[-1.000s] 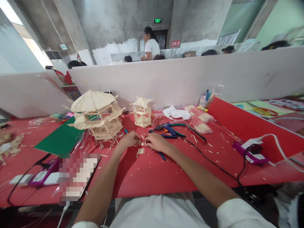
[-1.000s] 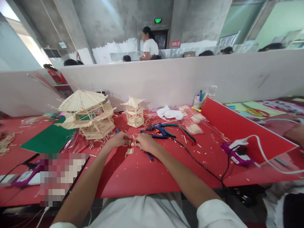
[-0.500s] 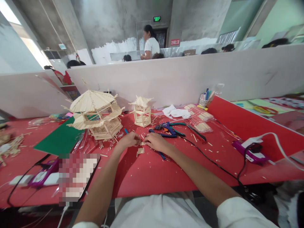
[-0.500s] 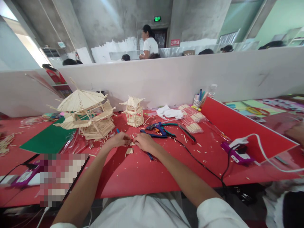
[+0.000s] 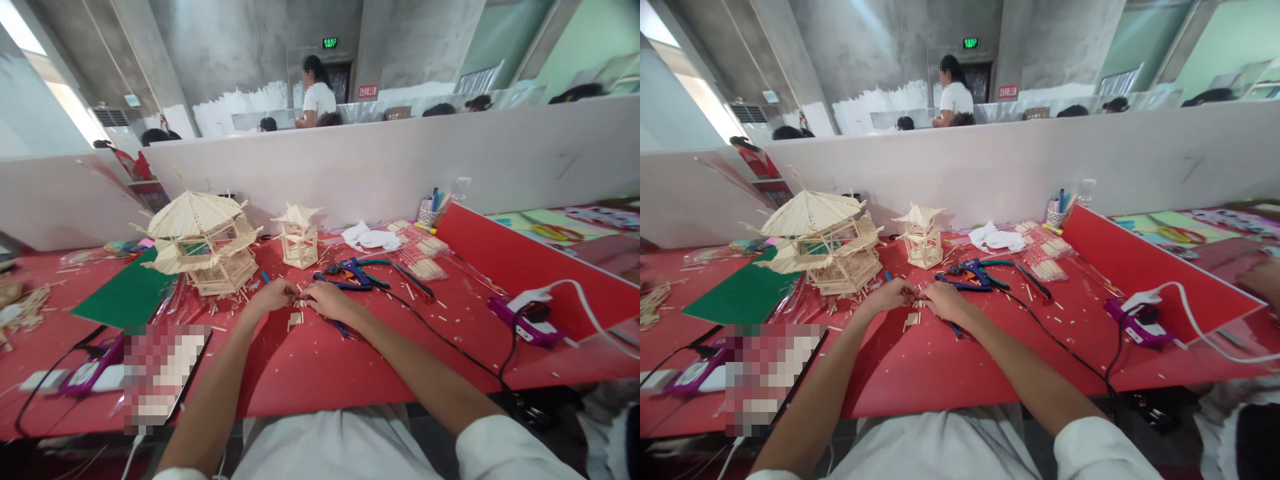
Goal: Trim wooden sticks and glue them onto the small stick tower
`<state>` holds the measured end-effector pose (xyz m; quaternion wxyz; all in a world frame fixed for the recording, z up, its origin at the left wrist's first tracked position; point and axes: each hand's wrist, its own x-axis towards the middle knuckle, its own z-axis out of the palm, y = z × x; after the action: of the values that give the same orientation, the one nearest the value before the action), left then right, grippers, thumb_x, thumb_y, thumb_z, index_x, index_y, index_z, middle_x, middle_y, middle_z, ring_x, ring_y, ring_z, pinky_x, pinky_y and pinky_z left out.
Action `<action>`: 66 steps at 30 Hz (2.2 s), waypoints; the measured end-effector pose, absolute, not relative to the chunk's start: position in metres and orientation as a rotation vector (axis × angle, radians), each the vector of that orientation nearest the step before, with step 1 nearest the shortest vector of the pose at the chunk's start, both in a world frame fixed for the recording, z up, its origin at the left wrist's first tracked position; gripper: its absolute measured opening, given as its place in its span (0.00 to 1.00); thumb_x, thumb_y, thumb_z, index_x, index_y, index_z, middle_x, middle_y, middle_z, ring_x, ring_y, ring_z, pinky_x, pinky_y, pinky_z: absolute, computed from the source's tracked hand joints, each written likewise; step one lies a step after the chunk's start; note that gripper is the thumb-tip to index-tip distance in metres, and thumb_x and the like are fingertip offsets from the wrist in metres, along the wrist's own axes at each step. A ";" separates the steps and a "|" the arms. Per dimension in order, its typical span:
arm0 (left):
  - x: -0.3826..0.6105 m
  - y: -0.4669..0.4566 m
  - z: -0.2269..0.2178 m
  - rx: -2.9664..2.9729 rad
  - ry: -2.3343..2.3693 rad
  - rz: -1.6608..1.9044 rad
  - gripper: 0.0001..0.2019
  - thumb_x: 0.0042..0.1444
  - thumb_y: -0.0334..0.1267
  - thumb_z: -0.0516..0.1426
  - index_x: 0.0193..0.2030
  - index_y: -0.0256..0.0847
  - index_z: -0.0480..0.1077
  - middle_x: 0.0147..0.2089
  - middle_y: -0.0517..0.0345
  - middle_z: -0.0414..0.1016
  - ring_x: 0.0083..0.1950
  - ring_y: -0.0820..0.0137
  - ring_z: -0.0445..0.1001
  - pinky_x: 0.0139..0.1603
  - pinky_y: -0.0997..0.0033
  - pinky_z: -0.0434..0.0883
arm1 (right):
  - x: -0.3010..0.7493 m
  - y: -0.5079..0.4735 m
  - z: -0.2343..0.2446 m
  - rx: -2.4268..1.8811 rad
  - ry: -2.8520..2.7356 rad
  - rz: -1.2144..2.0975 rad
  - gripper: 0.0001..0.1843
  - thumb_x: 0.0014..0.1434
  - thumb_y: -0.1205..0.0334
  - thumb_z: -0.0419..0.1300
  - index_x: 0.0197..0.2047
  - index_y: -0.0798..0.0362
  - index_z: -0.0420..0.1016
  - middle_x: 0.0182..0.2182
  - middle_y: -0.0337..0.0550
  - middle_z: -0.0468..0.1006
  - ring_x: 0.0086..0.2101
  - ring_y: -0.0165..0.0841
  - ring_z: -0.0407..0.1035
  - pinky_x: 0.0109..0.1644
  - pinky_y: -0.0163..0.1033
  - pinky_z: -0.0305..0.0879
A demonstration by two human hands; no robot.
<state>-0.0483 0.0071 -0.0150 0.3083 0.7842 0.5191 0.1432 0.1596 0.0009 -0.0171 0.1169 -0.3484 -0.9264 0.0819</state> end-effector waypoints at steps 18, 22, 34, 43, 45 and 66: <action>-0.050 0.004 -0.016 2.202 1.199 0.358 0.10 0.49 0.38 0.61 0.36 0.35 0.74 0.31 0.58 0.76 0.31 0.72 0.70 0.33 0.77 0.64 | 0.161 -0.002 -0.013 -1.020 -2.663 0.241 0.06 0.60 0.64 0.61 0.41 0.50 0.77 0.40 0.45 0.80 0.42 0.37 0.73 0.41 0.35 0.58; -0.046 0.002 -0.015 2.219 1.172 0.355 0.09 0.50 0.38 0.60 0.36 0.35 0.74 0.29 0.59 0.75 0.30 0.73 0.70 0.32 0.77 0.63 | 0.162 -0.003 -0.012 -1.033 -2.639 0.244 0.07 0.58 0.64 0.63 0.41 0.51 0.77 0.39 0.46 0.80 0.42 0.37 0.72 0.40 0.35 0.58; -0.052 0.003 -0.013 2.268 1.235 0.361 0.08 0.51 0.38 0.59 0.36 0.35 0.74 0.32 0.57 0.76 0.32 0.72 0.70 0.34 0.76 0.64 | 0.159 -0.006 -0.013 -1.056 -2.636 0.246 0.07 0.60 0.66 0.61 0.43 0.51 0.77 0.40 0.46 0.80 0.42 0.36 0.73 0.41 0.35 0.59; -0.050 -0.024 0.014 1.858 1.321 -0.213 0.16 0.41 0.46 0.65 0.32 0.35 0.73 0.27 0.58 0.75 0.26 0.70 0.73 0.26 0.75 0.68 | 0.162 -0.004 -0.007 -1.050 -2.583 0.240 0.06 0.62 0.64 0.60 0.41 0.53 0.77 0.40 0.46 0.80 0.41 0.36 0.72 0.42 0.35 0.58; -0.048 -0.026 0.016 1.855 1.371 -0.243 0.14 0.42 0.43 0.64 0.31 0.35 0.73 0.25 0.57 0.75 0.26 0.68 0.74 0.25 0.75 0.68 | 0.162 -0.005 -0.005 -1.060 -2.583 0.245 0.06 0.62 0.64 0.60 0.41 0.53 0.77 0.40 0.47 0.80 0.41 0.35 0.72 0.42 0.35 0.58; -0.016 -0.046 0.031 2.183 1.748 -0.422 0.17 0.50 0.44 0.55 0.15 0.39 0.67 0.17 0.49 0.71 0.27 0.60 0.74 0.34 0.66 0.70 | 0.163 -0.005 -0.005 -1.083 -2.571 0.194 0.08 0.64 0.65 0.56 0.40 0.53 0.77 0.38 0.48 0.80 0.40 0.35 0.72 0.42 0.34 0.57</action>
<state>-0.0158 -0.0457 0.0311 0.1562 0.7624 0.6104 -0.1473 0.1631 -0.0047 -0.0050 0.1714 -0.3816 -0.9057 0.0682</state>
